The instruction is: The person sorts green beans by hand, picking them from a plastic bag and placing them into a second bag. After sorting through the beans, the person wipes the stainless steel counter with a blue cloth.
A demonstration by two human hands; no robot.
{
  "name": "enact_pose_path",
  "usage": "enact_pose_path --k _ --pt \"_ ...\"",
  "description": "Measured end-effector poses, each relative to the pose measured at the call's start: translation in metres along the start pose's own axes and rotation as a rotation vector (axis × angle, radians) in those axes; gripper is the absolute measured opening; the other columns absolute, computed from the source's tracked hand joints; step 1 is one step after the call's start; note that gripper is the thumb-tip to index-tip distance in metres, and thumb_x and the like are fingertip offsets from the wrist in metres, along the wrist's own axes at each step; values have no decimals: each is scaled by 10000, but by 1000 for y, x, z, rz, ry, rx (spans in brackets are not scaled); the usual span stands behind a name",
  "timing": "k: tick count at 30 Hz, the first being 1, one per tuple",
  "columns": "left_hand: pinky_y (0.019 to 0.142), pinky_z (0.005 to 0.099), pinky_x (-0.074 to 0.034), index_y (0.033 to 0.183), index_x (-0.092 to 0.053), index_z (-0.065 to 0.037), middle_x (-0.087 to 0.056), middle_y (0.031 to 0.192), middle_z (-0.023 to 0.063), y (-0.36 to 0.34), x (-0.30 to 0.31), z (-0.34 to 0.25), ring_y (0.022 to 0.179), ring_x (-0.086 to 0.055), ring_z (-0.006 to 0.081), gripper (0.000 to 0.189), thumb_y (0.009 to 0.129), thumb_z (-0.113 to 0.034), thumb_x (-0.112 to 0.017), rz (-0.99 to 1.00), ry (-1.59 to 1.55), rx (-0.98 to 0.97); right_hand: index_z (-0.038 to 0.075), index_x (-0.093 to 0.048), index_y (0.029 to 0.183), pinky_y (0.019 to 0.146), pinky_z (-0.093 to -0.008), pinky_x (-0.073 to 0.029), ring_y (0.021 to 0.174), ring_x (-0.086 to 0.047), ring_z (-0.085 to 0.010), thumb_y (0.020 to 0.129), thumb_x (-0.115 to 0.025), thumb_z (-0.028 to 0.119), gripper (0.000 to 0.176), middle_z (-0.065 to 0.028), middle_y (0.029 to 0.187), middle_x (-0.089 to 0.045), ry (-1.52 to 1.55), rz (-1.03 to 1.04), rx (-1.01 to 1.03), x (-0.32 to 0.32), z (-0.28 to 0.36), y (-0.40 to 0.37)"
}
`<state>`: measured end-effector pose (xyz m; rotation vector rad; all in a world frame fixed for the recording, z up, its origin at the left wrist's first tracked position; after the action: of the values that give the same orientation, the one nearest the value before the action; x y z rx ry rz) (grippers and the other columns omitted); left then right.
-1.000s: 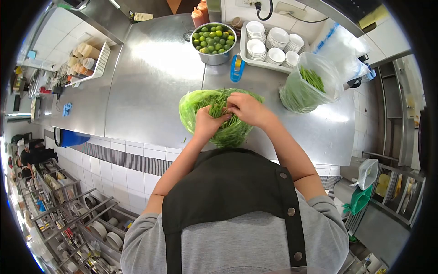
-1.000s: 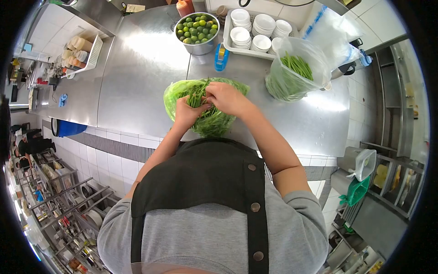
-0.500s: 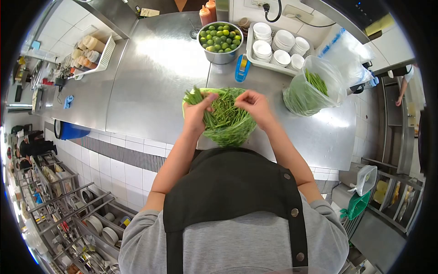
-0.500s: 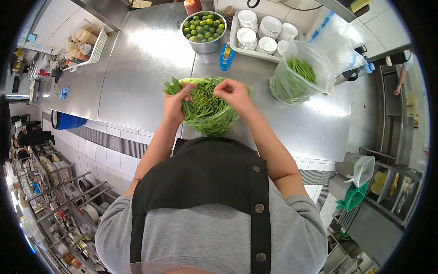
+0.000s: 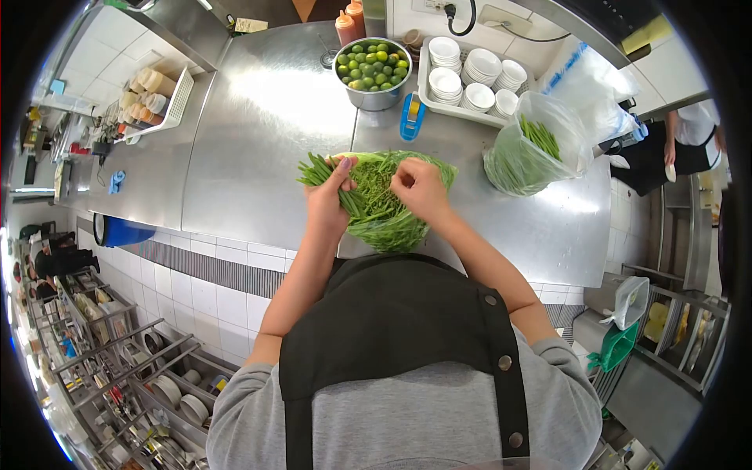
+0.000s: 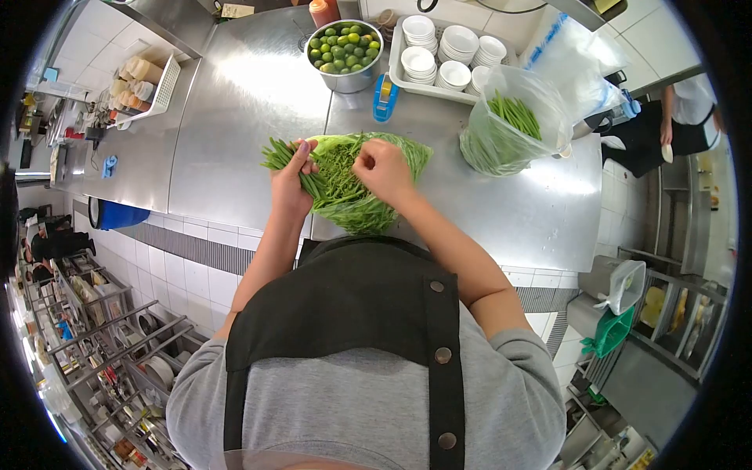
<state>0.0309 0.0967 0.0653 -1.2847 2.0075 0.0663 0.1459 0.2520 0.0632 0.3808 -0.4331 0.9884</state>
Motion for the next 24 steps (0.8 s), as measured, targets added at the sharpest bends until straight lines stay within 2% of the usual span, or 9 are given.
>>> enact_pose_path --k 3,6,9,12,18,19,22,23,24 --pt "646 281 -506 1038 -640 -50 -716 1010 122 -9 -6 -3 642 -528 98 151 922 -66 -737 57 79 -22 -13 -653 749 620 -416 -481 631 -602 -286 861 -698 146 200 -134 715 -616 -57 -23 -45 3 -38 7" --pt "661 287 -522 1027 -649 -67 -715 967 104 -11 -10 -1 670 -568 107 116 950 -123 -715 86 0 45 -2 -664 768 685 -424 -506 718 -638 -316 858 -699 173 200 -143 751 -622 -54 395 -388 10 -56 6" --pt "679 296 -543 1020 -653 -85 -712 931 87 -7 -2 10 715 -618 130 117 973 -184 -694 43 -74 205 16 -686 803 777 -423 -526 846 -658 -324 848 -729 173 169 -143 853 -635 -242 329 -62 7 -61 -1" --pt "684 311 -560 1029 -631 -92 -702 891 68 -3 5 25 753 -650 151 152 978 -222 -693 56 -133 307 30 -692 833 839 -436 -522 925 -647 -325 836 -758 177 162 -133 956 -625 -307 380 -55 5 -63 -7" --pt "675 294 -559 1057 -574 -91 -650 868 32 -2 16 49 716 -620 144 206 1011 -278 -646 4 -68 391 39 -680 856 835 -444 -523 947 -634 -327 830 -755 147 135 -109 984 -603 -407 424 -62 2 -53 -9" --pt "643 286 -541 1048 -605 -78 -661 873 28 0 21 52 687 -605 131 201 964 -224 -715 -10 -38 410 37 -672 855 830 -440 -518 946 -629 -327 833 -751 147 137 -112 981 -598 -347 414 -65 3 -55 -9" --pt "613 276 -521 1050 -648 -60 -682 895 24 -4 21 49 649 -585 117 226 893 -148 -786 25 356 392 32 -647 857 817 -431 -502 935 -612 -327 844 -740 147 148 -119 969 -585 -177 370 -58 7 -53 -4" --pt "599 255 -509 1048 -692 -36 -712 924 29 -5 20 48 683 -613 100 263 826 -77 -826 31 440 380 30 -639 862 813 -428 -496 927 -605 -327 849 -735 148 153 -122 964 -580 -127 346 -51 11 -50 -2" --pt "598 252 -513 1045 -700 -29 -719 926 32 -6 16 46 693 -620 94 261 820 -69 -827 84 504 333 29 -631 867 809 -425 -489 919 -599 -328 853 -731 149 157 -126 959 -575 -77 321 -45 17 -42 0"
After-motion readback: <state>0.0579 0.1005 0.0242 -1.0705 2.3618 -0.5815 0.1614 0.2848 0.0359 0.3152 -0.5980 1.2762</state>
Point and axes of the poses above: each hand's wrist, its own y-axis towards the middle knuckle, its own x-axis out of the back of the hand, z = x × y, the point moved 3 cm from there along y, towards the middle knuckle
